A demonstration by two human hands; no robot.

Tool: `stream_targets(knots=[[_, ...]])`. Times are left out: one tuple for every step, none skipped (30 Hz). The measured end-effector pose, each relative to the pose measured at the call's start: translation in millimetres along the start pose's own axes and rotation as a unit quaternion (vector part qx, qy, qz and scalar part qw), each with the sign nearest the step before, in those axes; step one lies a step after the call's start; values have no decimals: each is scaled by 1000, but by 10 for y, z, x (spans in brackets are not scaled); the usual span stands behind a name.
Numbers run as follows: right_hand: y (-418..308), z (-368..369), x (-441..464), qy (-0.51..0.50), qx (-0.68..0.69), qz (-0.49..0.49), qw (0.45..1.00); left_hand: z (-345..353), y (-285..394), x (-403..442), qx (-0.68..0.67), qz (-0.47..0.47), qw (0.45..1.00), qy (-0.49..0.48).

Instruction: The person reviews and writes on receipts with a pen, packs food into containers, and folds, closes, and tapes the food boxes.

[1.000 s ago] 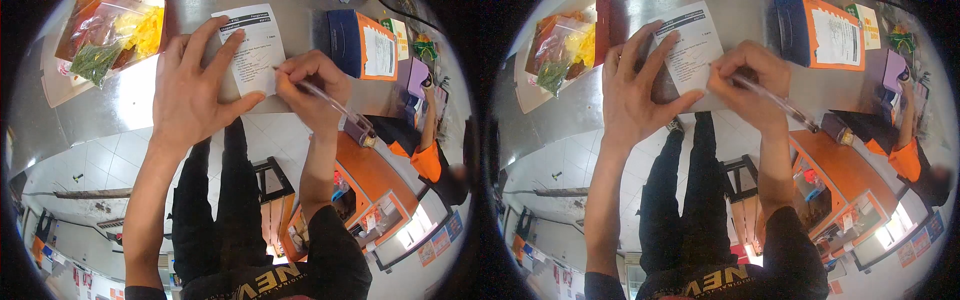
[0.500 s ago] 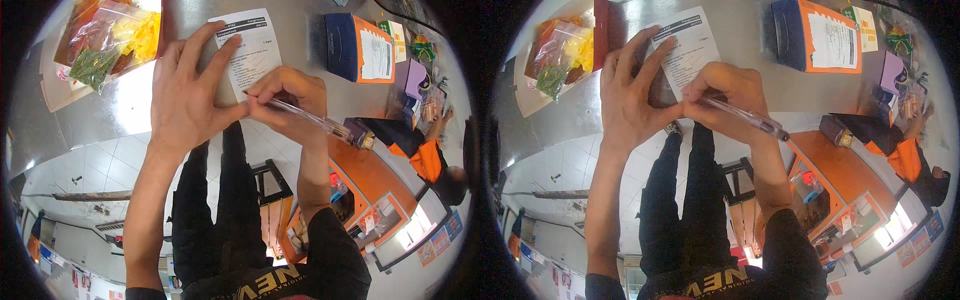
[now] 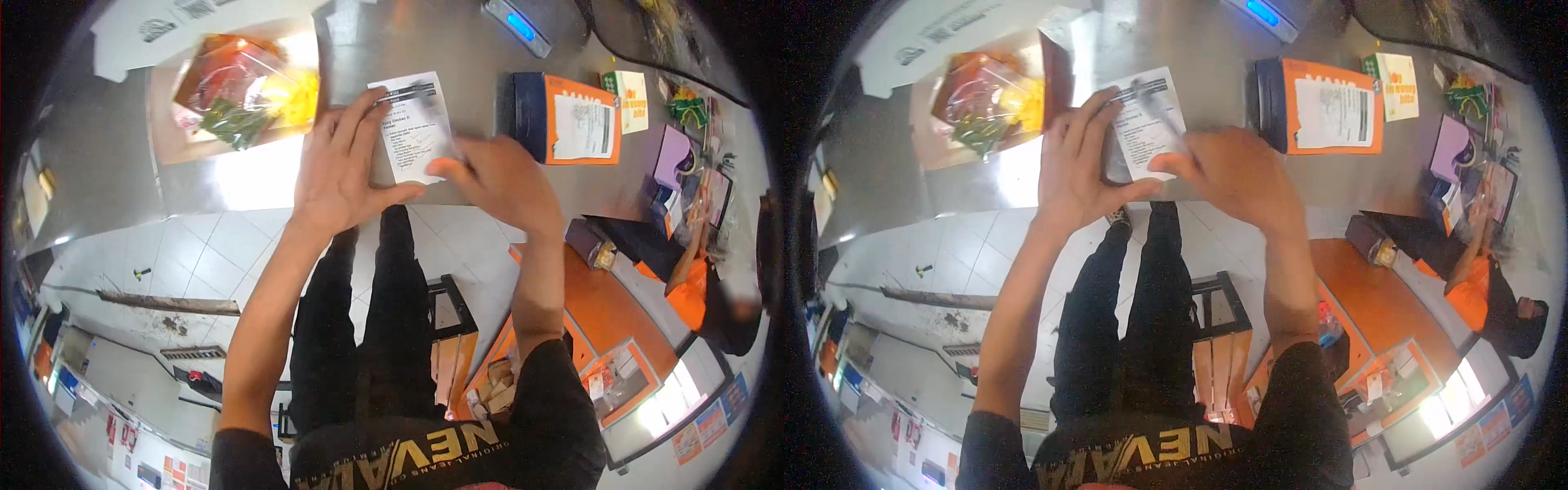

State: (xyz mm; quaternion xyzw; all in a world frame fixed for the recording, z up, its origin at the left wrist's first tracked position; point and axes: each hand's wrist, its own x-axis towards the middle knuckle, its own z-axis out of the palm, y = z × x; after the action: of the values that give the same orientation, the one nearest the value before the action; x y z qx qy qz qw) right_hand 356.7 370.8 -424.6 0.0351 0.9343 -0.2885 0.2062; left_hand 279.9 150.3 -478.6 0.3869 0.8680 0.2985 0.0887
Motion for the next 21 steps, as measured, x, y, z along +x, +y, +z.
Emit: stream_targets(knots=[[-45,36,33,21,-43,-12,999,-30,14,9,-1,4,1000,1],[-80,77,78,45,-87,-24,995,-48,27,21,-2,2,1000,2],[-93,98,110,69,-129,-36,989,-59,42,23,-4,1,1000,2],[-88,104,134,63,-125,-23,990,-71,55,20,-5,0,1000,1],[-85,110,158,56,-120,-9,991,-73,70,17,-4,-3,1000,17],[-89,100,181,49,-115,7,992,-67,58,20,3,-6,1000,19],[-93,92,179,36,-108,16,993,-77,74,14,5,-8,1000,17],[-96,68,168,23,-103,27,994,-91,101,-17,5,-9,1000,15],[-143,-29,151,12,-100,36,994,-166,157,-11,-4,-9,1000,20],[-198,-129,90,39,-74,52,995,-227,215,-68,-38,-7,998,41],[-263,-239,36,66,-47,65,995,-286,252,-150,-72,-6,995,64],[-328,-348,15,92,-20,77,993,-394,289,-210,-103,-6,991,87],[-310,-345,37,143,75,53,985,-640,415,-319,-152,-62,976,143],[-323,-346,71,177,157,52,970,-887,446,-381,-165,-99,954,231],[-426,-414,147,210,239,47,947,-1059,285,-420,-101,-143,932,317],[-533,-475,294,245,318,37,915,-1264,36,-421,-82,-200,905,366],[-588,-458,491,267,353,17,897,-1429,-337,-388,-21,-262,881,394],[-688,-482,688,324,271,-31,906,-1652,-637,-270,69,-245,884,393],[-802,-508,898,376,184,-76,905,-1810,-929,-117,98,-200,887,405],[-885,-525,1088,424,94,-118,893,-1930,-1169,50,126,-154,888,415],[-918,-506,1250,409,109,-152,893,-1970,-1362,188,84,-130,904,398]])
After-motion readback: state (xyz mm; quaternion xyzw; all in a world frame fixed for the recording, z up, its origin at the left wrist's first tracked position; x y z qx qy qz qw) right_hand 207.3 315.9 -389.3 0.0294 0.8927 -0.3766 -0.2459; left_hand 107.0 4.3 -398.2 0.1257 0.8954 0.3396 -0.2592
